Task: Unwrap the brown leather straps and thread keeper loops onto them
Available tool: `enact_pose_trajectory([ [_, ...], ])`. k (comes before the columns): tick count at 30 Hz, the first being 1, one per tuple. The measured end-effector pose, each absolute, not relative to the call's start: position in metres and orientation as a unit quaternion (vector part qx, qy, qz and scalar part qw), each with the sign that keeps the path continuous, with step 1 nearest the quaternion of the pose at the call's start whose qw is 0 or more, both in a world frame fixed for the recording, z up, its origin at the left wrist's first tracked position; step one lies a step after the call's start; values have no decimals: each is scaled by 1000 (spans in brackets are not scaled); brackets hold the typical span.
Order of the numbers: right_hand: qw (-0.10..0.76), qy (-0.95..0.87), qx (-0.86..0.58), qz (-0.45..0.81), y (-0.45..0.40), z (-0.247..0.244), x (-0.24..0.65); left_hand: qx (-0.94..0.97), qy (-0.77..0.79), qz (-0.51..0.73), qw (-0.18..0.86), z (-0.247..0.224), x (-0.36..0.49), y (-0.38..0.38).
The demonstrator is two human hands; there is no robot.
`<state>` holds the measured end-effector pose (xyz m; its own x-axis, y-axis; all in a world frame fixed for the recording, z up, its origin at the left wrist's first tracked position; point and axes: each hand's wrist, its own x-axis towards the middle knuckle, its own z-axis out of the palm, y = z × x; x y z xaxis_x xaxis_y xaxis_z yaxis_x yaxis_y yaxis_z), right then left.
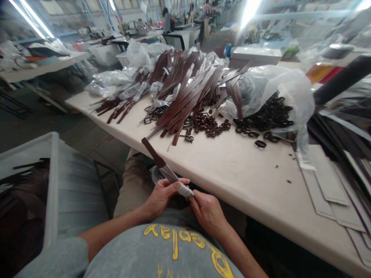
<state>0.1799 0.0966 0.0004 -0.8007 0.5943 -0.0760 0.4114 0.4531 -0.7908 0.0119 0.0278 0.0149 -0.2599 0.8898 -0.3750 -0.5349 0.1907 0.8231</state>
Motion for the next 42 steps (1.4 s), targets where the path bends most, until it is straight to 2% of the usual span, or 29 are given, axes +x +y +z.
enact_pose_trajectory([
  [6,63,-839,-299,450,99,9,191,180,514,710,448,28,-34,41],
  [11,39,-809,-271,521,105,25,201,234,588,666,396,36,-63,46],
  [16,50,-783,-274,557,108,30,194,219,582,651,435,33,-49,42],
  [21,6,-759,-315,570,107,19,190,223,581,647,440,30,-42,42],
  [26,-33,-719,-335,608,106,6,235,201,585,661,424,31,-53,42],
  [33,-68,-717,-378,581,106,-3,289,192,593,634,458,29,-41,41],
  [39,30,-775,-337,534,107,26,217,227,576,580,529,26,-5,42],
  [42,48,-762,-333,553,106,33,190,226,583,577,526,28,-2,42],
])
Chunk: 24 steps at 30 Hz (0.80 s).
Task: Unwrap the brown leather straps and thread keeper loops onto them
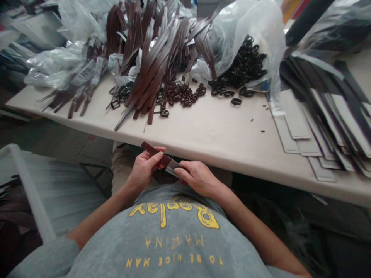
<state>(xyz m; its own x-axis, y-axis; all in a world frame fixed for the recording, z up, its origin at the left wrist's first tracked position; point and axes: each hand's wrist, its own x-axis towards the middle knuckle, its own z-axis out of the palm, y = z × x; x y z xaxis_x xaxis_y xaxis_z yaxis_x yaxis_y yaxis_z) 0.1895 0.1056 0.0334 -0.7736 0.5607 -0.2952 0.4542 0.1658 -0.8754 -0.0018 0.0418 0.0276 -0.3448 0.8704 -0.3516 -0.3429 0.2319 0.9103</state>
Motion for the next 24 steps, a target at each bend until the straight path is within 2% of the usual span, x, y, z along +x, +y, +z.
enact_pose_trajectory([
  [5,5,-684,-332,649,105,32,205,180,580,610,509,29,-14,40],
  [12,-16,-578,-337,743,108,32,234,134,567,568,581,18,-25,36],
  [18,-28,-579,-348,737,114,28,243,203,621,569,498,26,-48,29],
  [24,-21,-622,-341,704,114,26,244,186,612,542,545,23,-46,26],
])
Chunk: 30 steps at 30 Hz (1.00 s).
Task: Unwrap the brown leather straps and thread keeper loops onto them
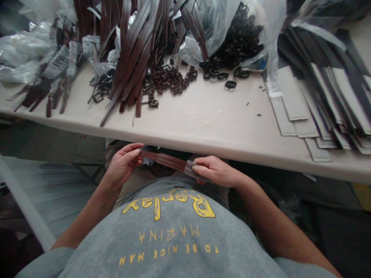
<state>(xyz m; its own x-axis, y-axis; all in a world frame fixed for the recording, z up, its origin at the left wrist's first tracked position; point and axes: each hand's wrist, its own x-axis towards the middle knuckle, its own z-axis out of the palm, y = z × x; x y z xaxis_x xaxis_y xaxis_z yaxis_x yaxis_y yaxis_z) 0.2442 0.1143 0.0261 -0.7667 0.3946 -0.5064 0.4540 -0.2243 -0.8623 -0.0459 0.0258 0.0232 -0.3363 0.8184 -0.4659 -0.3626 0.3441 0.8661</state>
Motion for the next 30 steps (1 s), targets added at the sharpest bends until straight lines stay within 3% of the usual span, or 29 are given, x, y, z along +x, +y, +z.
enact_pose_trajectory([
  [9,-11,737,335,-587,110,27,203,256,605,487,576,20,-13,29],
  [17,-5,892,352,-283,87,21,174,314,593,448,590,13,12,27],
  [21,17,907,332,-257,81,13,177,376,606,404,573,12,9,25],
  [30,40,925,286,-247,76,6,186,355,590,346,637,2,4,22],
])
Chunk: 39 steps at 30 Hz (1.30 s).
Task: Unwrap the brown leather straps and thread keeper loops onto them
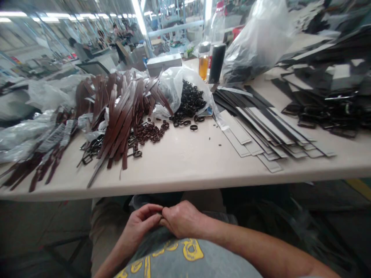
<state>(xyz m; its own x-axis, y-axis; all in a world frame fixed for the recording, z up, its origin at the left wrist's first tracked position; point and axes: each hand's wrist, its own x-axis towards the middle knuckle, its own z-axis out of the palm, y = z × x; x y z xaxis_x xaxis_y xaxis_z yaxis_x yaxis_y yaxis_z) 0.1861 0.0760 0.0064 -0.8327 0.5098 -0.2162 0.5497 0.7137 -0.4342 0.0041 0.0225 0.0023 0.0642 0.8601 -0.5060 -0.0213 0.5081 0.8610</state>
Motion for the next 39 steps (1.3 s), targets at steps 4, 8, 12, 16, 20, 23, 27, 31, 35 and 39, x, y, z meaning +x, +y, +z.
enact_pose_trajectory([
  [4,14,921,299,-250,75,-4,192,511,591,286,555,4,0,26],
  [8,-8,925,304,-228,72,-14,198,684,562,227,407,6,0,30],
  [12,-37,928,306,-209,70,-20,203,770,526,189,307,7,5,34],
  [16,-69,918,307,-242,71,-19,209,808,502,161,264,13,10,42],
  [20,-101,897,316,-292,77,-12,220,822,483,152,259,26,18,58],
  [23,-133,877,333,-320,82,-1,232,821,467,148,294,42,29,76],
  [27,-166,850,363,-345,89,16,253,794,455,166,368,64,37,101],
  [31,-200,821,410,-343,92,21,273,764,508,235,321,75,17,131],
  [35,-228,800,439,-339,93,14,284,741,581,287,177,71,-19,171],
  [39,-221,803,435,-341,91,9,278,763,593,245,82,61,-35,212],
])
